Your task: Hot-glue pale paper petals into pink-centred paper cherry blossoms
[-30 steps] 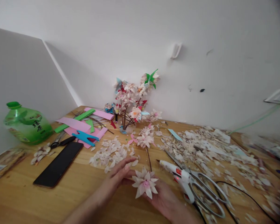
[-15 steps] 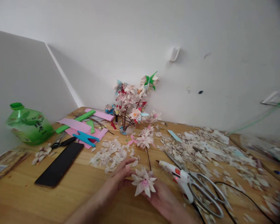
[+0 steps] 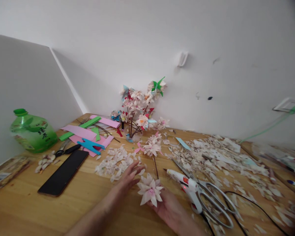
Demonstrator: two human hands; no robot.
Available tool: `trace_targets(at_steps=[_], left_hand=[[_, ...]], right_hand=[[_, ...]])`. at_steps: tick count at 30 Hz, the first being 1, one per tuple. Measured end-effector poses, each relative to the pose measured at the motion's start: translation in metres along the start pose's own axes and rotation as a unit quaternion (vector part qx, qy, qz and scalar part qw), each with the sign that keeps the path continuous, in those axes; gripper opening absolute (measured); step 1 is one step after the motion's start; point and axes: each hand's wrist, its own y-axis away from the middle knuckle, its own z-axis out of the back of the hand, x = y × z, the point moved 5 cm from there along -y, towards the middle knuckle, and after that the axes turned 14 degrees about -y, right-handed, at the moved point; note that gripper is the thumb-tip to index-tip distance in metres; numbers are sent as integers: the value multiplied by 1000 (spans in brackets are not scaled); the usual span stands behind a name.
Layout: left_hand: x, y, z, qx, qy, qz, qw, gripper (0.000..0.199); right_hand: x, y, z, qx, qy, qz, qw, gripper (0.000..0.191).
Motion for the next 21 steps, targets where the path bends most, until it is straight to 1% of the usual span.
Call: trace_targets(at_steps=[2, 4, 6, 8, 12, 16, 18, 19, 20, 21], left_hand=[[0, 1, 0, 8, 23, -8, 1000, 50], [2, 3, 0, 30, 35, -20, 999, 54], [3, 4, 1, 45, 28, -38, 998, 60], [5, 6, 3, 45, 7, -53, 998, 65], [6, 8, 9, 11, -28, -84, 996, 54], [8, 5, 5, 39, 1, -88, 995, 56], [2, 7, 5, 25, -28, -93, 995, 59], [-5, 10, 7, 4, -61, -99, 993, 60], [-14, 15, 12, -18, -112, -105, 988, 58], [-23, 23, 20, -53, -178, -106, 977, 54]], right_hand=[[-1, -1, 5, -31, -38, 5, 999, 8], [-1, -2, 8, -54, -61, 8, 997, 10], [-2, -2, 9, -57, -59, 12, 997, 12], [-2, -2, 10, -60, -58, 13, 996, 12], [-2, -4, 12, -68, -51, 13, 996, 12], [-2, -5, 14, -75, -36, 16, 996, 10], [-1, -5, 14, -77, -28, 17, 996, 10], [-1, -5, 14, -77, -25, 17, 997, 10], [-1, -4, 14, -77, -20, 17, 997, 9], [0, -3, 13, -75, -15, 17, 997, 9]])
